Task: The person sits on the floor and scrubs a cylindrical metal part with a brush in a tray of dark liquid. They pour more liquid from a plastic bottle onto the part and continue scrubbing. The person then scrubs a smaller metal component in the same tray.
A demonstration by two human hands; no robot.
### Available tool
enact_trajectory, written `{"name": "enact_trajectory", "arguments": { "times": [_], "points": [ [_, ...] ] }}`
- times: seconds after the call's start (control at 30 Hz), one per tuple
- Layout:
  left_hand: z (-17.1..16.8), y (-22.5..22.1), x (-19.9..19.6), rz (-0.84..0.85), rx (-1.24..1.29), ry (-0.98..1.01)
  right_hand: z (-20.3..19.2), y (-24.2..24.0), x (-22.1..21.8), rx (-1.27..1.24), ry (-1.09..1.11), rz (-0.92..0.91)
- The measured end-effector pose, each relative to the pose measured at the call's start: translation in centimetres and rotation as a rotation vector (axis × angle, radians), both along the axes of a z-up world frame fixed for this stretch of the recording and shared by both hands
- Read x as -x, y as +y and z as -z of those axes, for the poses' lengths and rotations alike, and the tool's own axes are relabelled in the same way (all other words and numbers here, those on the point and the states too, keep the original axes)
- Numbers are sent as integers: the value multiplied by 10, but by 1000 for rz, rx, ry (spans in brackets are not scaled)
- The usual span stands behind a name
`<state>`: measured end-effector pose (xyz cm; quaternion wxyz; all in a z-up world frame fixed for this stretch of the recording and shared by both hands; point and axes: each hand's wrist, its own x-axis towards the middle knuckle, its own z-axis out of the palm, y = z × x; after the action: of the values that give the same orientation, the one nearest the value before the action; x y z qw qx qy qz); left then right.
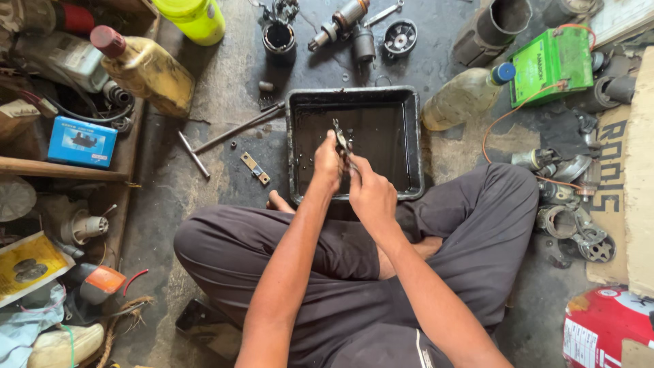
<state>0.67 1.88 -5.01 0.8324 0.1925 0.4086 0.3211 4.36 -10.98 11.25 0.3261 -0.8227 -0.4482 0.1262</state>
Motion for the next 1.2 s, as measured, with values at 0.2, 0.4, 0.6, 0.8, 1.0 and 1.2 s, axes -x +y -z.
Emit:
{"name": "enact_trajectory", "arguments": {
  "times": [0.2, 0.4, 0.6, 0.8, 1.0, 1.2],
  "points": [
    [-8, 1, -2, -81, 101, -139, -1, 7, 6, -146, 23, 15],
    [2, -14, -11, 10, -156, -20, -13, 17, -8, -1, -68, 24],
    [-23, -15, -15, 10, -211, 80, -23, 23, -13, -3, -96, 9],
    [-37, -21, -4, 91, -151, -48, -24, 13, -21, -16, -41, 3],
    [-45, -22, -7, 196, -116, -14, -16, 3, -35, -12, -97, -4],
    [-59, 0, -2, 95, -21, -33, 9, -7, -60, 114, -121, 63]
  ]
}}
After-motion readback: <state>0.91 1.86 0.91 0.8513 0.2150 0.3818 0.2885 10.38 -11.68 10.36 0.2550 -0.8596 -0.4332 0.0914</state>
